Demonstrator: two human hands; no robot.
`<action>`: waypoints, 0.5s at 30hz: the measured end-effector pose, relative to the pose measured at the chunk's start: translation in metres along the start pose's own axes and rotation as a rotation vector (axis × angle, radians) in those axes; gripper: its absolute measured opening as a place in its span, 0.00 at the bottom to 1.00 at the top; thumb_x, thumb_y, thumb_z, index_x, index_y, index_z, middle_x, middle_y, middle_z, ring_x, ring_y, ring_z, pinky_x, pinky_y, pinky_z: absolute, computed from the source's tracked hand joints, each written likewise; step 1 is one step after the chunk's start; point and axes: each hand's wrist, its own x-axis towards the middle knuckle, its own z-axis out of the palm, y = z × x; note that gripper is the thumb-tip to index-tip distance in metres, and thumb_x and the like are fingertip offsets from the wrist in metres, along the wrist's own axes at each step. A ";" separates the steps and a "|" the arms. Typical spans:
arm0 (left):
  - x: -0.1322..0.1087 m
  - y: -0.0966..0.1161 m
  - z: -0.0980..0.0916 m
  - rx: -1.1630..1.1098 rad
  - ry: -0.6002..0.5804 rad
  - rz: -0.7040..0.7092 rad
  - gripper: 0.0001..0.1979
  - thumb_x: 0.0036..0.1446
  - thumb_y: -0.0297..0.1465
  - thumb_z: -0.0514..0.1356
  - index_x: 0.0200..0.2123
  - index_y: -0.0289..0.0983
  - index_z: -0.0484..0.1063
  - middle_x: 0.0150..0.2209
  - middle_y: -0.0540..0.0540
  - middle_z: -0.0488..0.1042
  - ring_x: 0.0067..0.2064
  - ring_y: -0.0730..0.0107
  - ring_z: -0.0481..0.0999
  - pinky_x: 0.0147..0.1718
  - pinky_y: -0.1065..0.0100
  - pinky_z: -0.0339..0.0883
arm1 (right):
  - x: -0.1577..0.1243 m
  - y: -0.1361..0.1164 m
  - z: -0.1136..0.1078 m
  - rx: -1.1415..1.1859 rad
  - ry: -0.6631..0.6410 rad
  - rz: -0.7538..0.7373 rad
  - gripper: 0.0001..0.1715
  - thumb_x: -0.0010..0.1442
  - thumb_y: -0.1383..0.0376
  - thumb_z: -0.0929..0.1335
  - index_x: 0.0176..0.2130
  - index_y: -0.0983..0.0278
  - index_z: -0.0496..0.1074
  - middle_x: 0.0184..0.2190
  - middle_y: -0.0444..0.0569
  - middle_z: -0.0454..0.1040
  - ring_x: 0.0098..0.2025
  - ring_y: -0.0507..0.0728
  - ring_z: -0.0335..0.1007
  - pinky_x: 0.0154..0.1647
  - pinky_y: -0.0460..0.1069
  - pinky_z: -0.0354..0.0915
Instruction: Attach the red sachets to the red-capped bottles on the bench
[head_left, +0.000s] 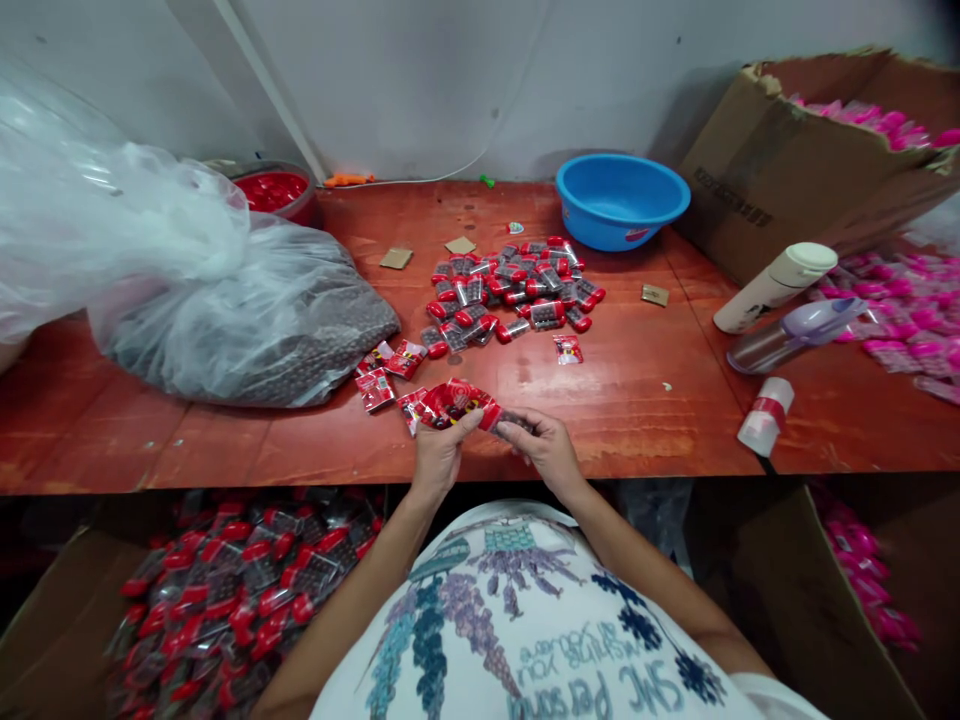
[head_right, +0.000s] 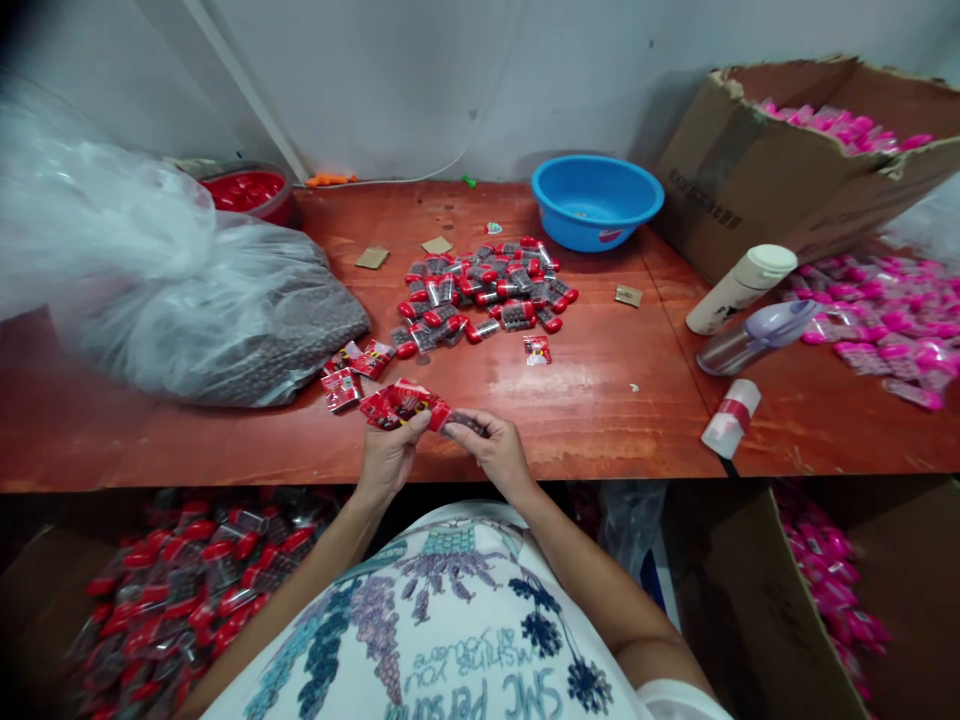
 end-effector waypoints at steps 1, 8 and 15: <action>0.000 0.001 0.001 0.000 0.007 -0.004 0.16 0.34 0.25 0.72 0.31 0.37 0.75 0.30 0.52 0.77 0.32 0.72 0.75 0.39 0.68 0.69 | 0.000 0.000 0.000 -0.039 0.017 -0.072 0.17 0.53 0.57 0.71 0.41 0.62 0.78 0.26 0.43 0.71 0.24 0.49 0.62 0.24 0.44 0.59; 0.000 -0.003 0.001 -0.027 -0.007 -0.035 0.16 0.33 0.24 0.72 0.30 0.37 0.74 0.29 0.52 0.76 0.30 0.73 0.75 0.36 0.70 0.70 | -0.005 -0.003 0.004 -0.162 0.061 -0.219 0.14 0.56 0.60 0.69 0.43 0.60 0.77 0.34 0.47 0.73 0.34 0.53 0.68 0.36 0.47 0.63; 0.000 -0.002 -0.003 -0.014 -0.069 -0.106 0.19 0.33 0.25 0.72 0.34 0.38 0.75 0.34 0.49 0.79 0.36 0.66 0.78 0.43 0.63 0.70 | -0.002 0.001 0.000 0.062 -0.004 0.082 0.19 0.55 0.54 0.69 0.41 0.65 0.76 0.17 0.40 0.67 0.16 0.47 0.55 0.16 0.43 0.52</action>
